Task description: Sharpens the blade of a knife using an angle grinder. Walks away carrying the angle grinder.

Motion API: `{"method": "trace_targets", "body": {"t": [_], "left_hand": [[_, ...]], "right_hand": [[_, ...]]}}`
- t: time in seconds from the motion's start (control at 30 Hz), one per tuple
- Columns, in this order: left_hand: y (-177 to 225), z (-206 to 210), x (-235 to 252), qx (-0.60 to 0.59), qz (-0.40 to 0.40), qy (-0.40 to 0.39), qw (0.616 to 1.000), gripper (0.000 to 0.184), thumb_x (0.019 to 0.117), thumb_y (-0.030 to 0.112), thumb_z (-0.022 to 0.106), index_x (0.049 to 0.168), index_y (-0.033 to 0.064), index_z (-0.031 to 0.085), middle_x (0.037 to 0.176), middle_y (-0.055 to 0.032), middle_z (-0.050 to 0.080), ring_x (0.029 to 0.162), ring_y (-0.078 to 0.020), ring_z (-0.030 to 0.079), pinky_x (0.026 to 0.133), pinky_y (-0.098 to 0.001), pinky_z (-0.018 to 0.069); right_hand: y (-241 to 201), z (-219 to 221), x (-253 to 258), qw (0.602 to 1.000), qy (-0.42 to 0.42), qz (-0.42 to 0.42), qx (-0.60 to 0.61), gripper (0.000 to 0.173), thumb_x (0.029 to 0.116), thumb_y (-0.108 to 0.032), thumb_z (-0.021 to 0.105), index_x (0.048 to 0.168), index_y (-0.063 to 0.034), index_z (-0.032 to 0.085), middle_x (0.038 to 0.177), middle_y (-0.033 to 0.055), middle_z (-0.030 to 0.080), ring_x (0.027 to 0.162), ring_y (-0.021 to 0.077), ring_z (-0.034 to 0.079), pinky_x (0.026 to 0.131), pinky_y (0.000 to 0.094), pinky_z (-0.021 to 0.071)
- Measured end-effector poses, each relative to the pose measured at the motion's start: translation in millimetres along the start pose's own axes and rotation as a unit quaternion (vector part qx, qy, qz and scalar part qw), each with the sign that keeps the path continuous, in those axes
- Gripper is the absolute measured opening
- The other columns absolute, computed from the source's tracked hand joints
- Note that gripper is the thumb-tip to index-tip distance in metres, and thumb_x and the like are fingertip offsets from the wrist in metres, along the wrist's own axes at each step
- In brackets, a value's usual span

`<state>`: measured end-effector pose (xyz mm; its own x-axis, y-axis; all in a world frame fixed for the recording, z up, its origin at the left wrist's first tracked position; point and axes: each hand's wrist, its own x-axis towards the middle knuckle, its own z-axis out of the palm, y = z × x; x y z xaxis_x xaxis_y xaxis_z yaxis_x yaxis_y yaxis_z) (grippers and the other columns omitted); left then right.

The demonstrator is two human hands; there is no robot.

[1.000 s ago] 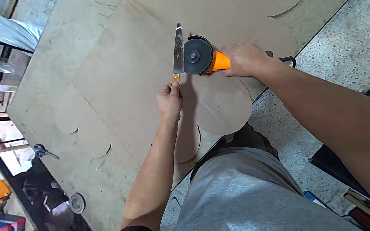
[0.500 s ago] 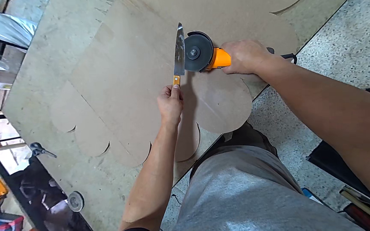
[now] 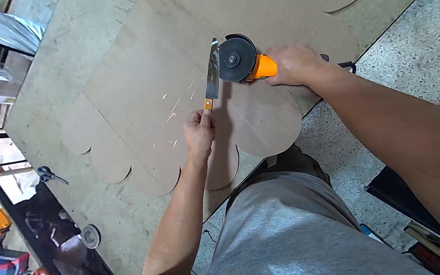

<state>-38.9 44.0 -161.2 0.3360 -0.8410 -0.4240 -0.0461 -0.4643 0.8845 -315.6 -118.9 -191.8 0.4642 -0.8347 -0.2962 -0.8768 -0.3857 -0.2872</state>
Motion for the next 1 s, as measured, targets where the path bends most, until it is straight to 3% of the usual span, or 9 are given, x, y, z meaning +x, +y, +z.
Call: {"method": "trace_targets", "body": {"t": [0.57,0.77,0.93,1.0], "left_hand": [[-22,-15,-29,0.030,0.012,0.001,0.999,0.018,0.1079,0.017,0.055,0.108,0.0025,0.066,0.069,-0.0053,0.062,0.045,-0.0084,0.044,0.039,-0.0214,0.0343],[-26,-23,-41,0.043,0.012,-0.011,0.999,0.019,0.1079,0.017,0.054,0.110,0.0025,0.066,0.071,-0.0054,0.062,0.045,-0.0090,0.045,0.040,-0.0222,0.0356],[-30,-50,-74,0.071,-0.033,-0.026,0.997,0.022,0.1094,0.027,0.052,0.113,0.0105,0.067,0.072,-0.0058,0.059,0.044,-0.0094,0.040,0.039,-0.0220,0.0329],[-31,-64,-82,0.046,-0.021,-0.003,0.999,0.022,0.1092,0.022,0.051,0.112,0.0090,0.068,0.072,-0.0065,0.059,0.045,-0.0095,0.040,0.040,-0.0223,0.0331]], "right_hand": [[0,1,1,1.000,-0.002,0.008,-0.001,0.062,0.0864,-0.049,0.076,0.134,-0.0139,0.057,0.119,0.0148,0.069,0.107,0.0388,0.069,0.082,0.0648,0.0532],[-1,1,1,1.000,0.002,0.005,0.001,0.057,0.0862,-0.048,0.077,0.127,-0.0124,0.059,0.114,0.0148,0.069,0.103,0.0385,0.069,0.080,0.0642,0.0529],[-1,1,0,1.000,0.002,0.005,0.000,0.056,0.0862,-0.048,0.076,0.126,-0.0126,0.059,0.113,0.0139,0.069,0.102,0.0378,0.069,0.078,0.0632,0.0536],[-1,1,1,1.000,0.002,0.008,-0.001,0.057,0.0862,-0.048,0.077,0.128,-0.0135,0.059,0.115,0.0131,0.069,0.103,0.0373,0.069,0.079,0.0630,0.0544]]}}
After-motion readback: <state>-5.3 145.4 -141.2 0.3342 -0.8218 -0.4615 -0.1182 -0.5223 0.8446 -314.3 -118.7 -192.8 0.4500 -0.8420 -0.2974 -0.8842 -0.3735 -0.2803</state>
